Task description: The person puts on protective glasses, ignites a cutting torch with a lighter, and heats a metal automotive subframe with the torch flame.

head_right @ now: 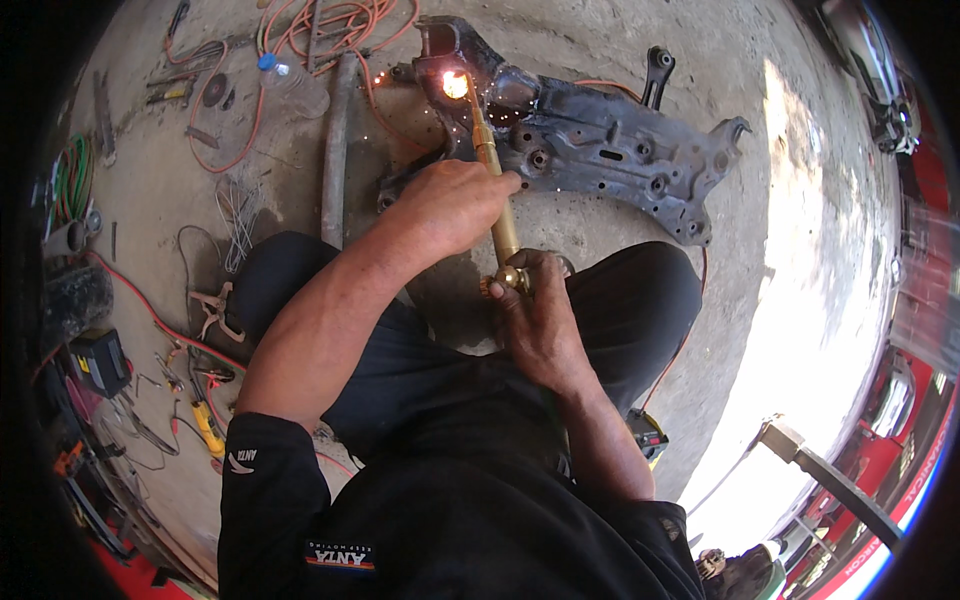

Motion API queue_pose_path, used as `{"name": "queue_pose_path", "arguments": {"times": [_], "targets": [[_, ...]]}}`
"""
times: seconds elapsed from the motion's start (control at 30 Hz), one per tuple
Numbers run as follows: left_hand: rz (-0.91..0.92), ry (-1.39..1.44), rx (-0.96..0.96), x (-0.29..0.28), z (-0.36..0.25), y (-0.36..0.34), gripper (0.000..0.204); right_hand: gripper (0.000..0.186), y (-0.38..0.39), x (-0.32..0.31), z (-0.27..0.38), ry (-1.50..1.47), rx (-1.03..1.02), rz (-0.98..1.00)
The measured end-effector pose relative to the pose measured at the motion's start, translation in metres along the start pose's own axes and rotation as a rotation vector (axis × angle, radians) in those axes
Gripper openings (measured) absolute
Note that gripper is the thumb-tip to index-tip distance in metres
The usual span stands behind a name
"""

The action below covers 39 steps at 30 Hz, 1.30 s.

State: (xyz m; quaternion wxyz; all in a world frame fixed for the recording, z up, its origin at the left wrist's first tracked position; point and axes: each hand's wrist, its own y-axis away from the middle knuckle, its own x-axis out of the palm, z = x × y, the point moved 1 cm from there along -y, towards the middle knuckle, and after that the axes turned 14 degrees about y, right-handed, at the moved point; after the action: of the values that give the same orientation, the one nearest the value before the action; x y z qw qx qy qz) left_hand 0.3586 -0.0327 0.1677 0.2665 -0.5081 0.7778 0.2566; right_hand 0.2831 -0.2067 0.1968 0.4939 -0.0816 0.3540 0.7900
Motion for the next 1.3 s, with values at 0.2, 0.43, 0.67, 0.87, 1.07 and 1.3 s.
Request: {"name": "queue_pose_path", "arguments": {"times": [0.2,0.43,0.67,0.87,1.07,1.3], "targets": [[0.028,0.000,-0.007,-0.001,-0.001,0.000,0.022,0.030,0.000,-0.001,-0.010,0.048,-0.064,-0.024],[0.065,-0.015,-0.031,-0.003,-0.003,-0.002,0.028,0.034,-0.003,-0.002,-0.014,-0.070,-0.019,-0.002],[0.134,-0.041,-0.090,-0.001,-0.012,-0.006,0.034,0.033,-0.002,-0.012,-0.016,-0.035,-0.050,0.032],[0.102,-0.058,-0.103,0.006,-0.012,-0.009,0.043,0.030,-0.007,-0.014,-0.025,-0.059,-0.088,0.023],[0.080,-0.067,-0.075,0.013,-0.011,-0.010,0.047,0.027,-0.012,-0.015,-0.036,-0.171,-0.077,0.053],[0.075,-0.074,-0.036,0.015,-0.016,-0.013,0.045,0.028,-0.010,-0.020,-0.043,-0.264,-0.058,0.085]]}}
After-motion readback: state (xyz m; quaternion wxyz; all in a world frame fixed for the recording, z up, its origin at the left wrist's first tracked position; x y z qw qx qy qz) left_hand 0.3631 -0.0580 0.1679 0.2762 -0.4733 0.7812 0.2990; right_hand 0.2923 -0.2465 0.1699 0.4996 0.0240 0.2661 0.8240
